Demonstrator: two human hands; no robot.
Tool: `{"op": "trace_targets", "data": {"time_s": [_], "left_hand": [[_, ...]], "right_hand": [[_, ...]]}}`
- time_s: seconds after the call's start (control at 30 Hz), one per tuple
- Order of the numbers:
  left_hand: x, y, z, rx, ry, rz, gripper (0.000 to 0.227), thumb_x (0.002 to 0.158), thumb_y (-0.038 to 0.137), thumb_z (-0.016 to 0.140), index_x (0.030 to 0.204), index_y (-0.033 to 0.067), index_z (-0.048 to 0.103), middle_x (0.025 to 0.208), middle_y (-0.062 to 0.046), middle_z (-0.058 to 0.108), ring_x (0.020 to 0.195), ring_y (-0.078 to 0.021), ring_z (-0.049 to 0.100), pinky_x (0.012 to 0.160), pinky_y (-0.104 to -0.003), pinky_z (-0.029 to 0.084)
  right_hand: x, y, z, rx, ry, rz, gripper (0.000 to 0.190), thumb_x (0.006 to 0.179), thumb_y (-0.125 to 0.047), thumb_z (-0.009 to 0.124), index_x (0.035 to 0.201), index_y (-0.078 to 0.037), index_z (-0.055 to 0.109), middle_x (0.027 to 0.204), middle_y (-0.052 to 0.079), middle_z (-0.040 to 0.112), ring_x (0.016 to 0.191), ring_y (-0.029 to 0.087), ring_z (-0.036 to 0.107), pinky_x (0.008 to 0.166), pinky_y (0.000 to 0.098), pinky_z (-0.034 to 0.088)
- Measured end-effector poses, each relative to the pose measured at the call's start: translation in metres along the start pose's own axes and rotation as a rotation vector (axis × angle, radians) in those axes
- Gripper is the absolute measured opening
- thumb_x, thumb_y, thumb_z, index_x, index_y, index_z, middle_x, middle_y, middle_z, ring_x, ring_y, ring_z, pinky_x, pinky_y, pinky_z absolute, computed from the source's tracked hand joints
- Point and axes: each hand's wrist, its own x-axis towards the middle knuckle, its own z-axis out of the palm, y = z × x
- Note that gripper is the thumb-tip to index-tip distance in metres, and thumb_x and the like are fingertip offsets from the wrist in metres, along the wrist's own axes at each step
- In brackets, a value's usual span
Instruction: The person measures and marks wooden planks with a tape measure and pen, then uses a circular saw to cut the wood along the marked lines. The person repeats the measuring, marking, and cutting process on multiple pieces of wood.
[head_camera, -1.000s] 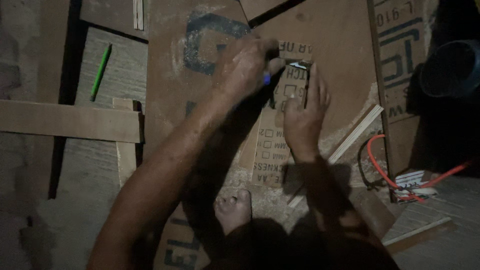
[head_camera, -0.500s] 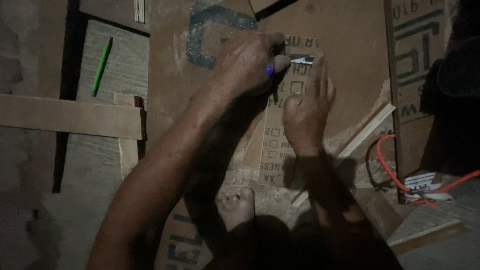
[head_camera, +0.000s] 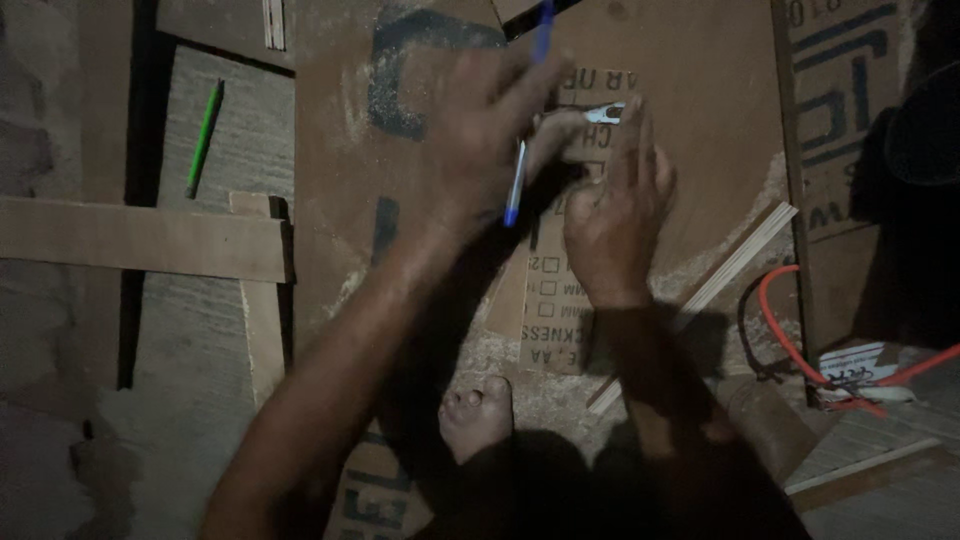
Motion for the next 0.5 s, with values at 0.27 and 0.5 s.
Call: {"op": "trace_targets", "data": {"time_s": [0.27,0.5], "left_hand": [[-0.018,0.018,0.009,-0.326,-0.059,-0.170,0.030,0.105,0.036,0.066,0.122,0.0125,0.072,0.108,-0.008,0.077,0.096,-0.0212,0.076,0.083,-0.038,0.062],[-0.010,0.022,-0.006,-0.365,-0.154,-0.176,0.026,0.098,0.032,0.069,0.109,0.0086,0.072,0.096,-0.012,0.074,0.090,-0.0286,0.074,0.080,-0.041,0.059]], "right_hand": [[0.002,-0.002,-0.001,0.055,0.004,0.020,0.081,0.106,-0.014,0.064,0.169,-0.014,0.014,0.170,0.016,0.032,0.148,0.044,0.037,0.124,0.0603,0.026],[0.001,-0.003,-0.005,0.047,0.005,0.031,0.080,0.101,-0.009,0.057,0.170,-0.016,0.016,0.172,0.010,0.033,0.148,0.041,0.039,0.127,0.0575,0.031]]}}
